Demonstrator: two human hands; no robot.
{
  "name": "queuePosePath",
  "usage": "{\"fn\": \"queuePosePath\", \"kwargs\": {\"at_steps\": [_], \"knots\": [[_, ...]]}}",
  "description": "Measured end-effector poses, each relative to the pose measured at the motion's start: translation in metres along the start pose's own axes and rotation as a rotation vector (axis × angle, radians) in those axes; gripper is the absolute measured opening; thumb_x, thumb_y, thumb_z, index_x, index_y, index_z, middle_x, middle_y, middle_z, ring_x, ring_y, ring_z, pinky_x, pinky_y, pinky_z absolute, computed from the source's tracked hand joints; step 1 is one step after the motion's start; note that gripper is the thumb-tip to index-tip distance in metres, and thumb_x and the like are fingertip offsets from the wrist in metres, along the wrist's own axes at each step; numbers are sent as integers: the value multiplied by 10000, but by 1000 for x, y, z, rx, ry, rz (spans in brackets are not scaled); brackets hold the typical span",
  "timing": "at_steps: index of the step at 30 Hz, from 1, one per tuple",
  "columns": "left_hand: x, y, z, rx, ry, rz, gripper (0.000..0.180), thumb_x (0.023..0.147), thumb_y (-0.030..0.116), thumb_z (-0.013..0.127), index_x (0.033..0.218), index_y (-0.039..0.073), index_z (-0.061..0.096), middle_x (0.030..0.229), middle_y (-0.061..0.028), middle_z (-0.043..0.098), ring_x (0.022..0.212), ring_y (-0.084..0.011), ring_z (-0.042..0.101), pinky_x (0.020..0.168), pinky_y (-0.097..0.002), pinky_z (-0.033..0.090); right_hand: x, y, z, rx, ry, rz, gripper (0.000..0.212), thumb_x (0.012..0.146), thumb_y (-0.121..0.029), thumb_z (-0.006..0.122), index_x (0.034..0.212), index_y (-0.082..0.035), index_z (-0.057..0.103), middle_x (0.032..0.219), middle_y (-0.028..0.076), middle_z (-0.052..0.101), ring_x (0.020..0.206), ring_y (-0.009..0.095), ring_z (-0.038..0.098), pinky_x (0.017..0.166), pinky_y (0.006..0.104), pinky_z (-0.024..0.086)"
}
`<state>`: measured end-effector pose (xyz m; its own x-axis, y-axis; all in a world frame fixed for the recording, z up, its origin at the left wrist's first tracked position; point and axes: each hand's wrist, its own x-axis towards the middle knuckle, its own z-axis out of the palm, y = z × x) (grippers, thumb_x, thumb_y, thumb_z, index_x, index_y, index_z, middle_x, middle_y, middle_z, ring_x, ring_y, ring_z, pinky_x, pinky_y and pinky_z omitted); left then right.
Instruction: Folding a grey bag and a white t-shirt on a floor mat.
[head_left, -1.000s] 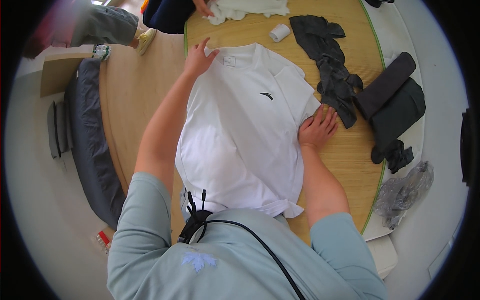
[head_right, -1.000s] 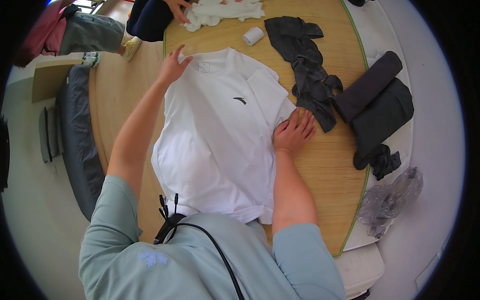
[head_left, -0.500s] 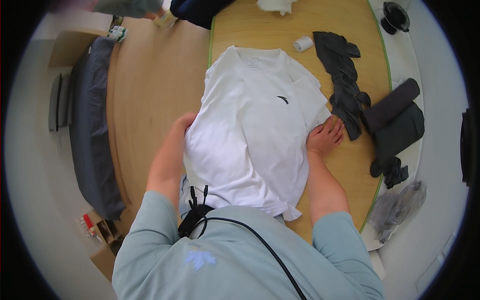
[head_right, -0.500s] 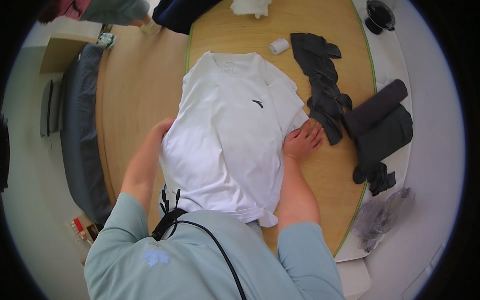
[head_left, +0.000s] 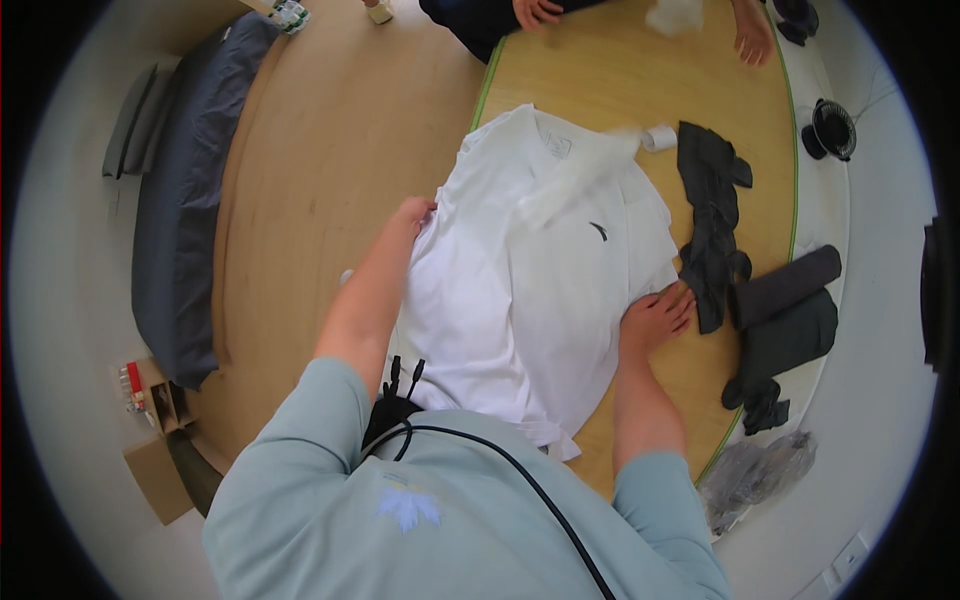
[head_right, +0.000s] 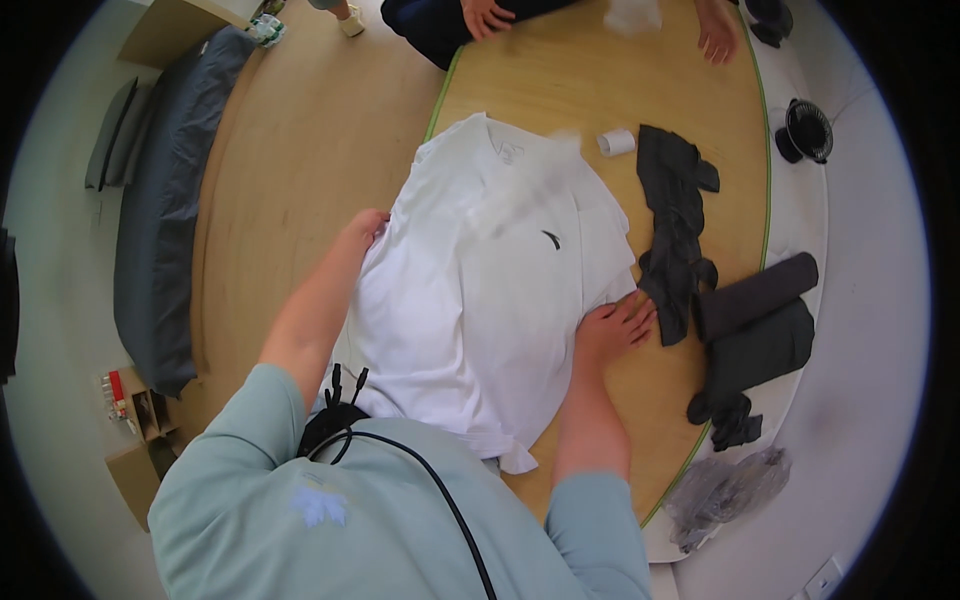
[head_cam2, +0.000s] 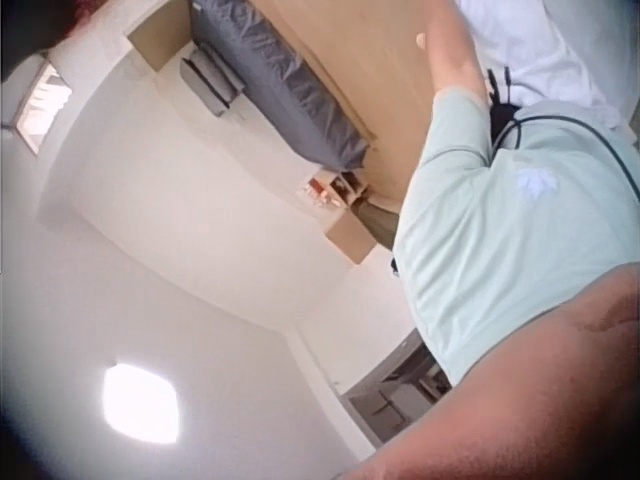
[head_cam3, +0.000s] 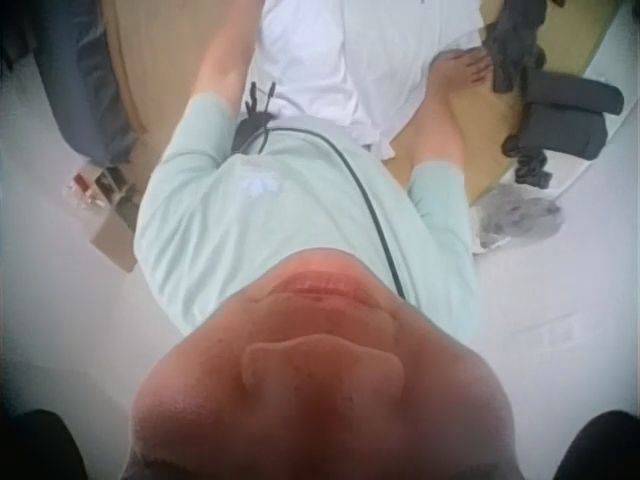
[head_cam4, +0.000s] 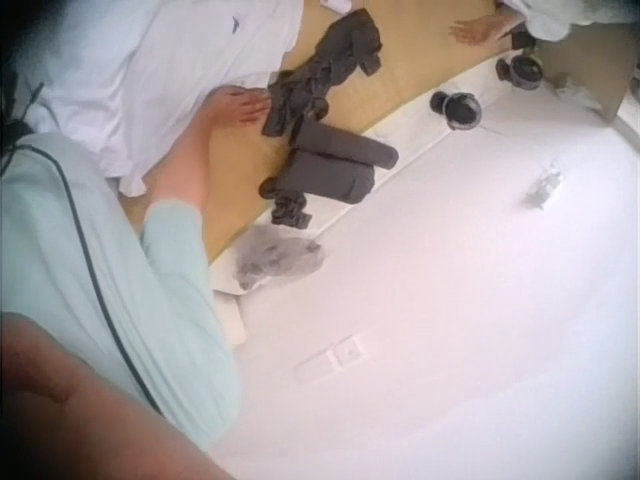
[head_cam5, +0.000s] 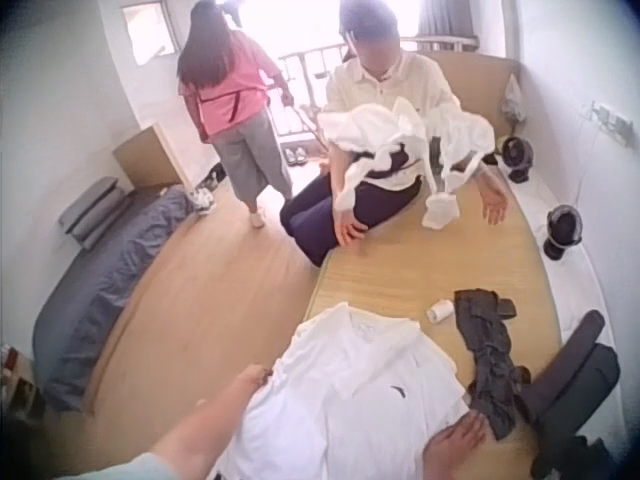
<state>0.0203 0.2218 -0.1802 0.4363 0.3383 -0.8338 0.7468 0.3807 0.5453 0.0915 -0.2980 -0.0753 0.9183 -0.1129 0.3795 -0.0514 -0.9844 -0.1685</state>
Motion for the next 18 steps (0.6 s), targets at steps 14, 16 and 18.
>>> {"fn": "queuePosePath", "kwargs": {"at_steps": [14, 16, 18], "knots": [[-131, 74, 52, -53, 285, 641, 350, 707, 80, 645, 1045, 17, 582, 999, -88, 611, 903, -248, 588, 800, -375, 508, 4, 6, 9, -107, 42, -3, 469, 823, -188, 497, 1279, -79, 502, 1374, 167, 432, 1292, 351, 382, 1037, 516, 313], [-151, 78, 74, 361, 376, 819, 383, 706, 119, 653, 1075, 37, 591, 1050, -128, 596, 966, -270, 571, 849, -388, 484, 6, 2, 5, -64, 65, -9, 472, 821, -171, 491, 1284, -75, 496, 1382, 171, 417, 1297, 360, 370, 1037, 527, 304], [-161, 76, 105, 777, 478, 992, 416, 704, 157, 660, 1104, 56, 601, 1100, -167, 582, 1029, -292, 553, 899, -401, 460, 4, 7, 7, -55, 73, 3, 476, 824, -168, 487, 1291, -77, 489, 1387, 170, 410, 1301, 363, 364, 1037, 532, 300]]}}
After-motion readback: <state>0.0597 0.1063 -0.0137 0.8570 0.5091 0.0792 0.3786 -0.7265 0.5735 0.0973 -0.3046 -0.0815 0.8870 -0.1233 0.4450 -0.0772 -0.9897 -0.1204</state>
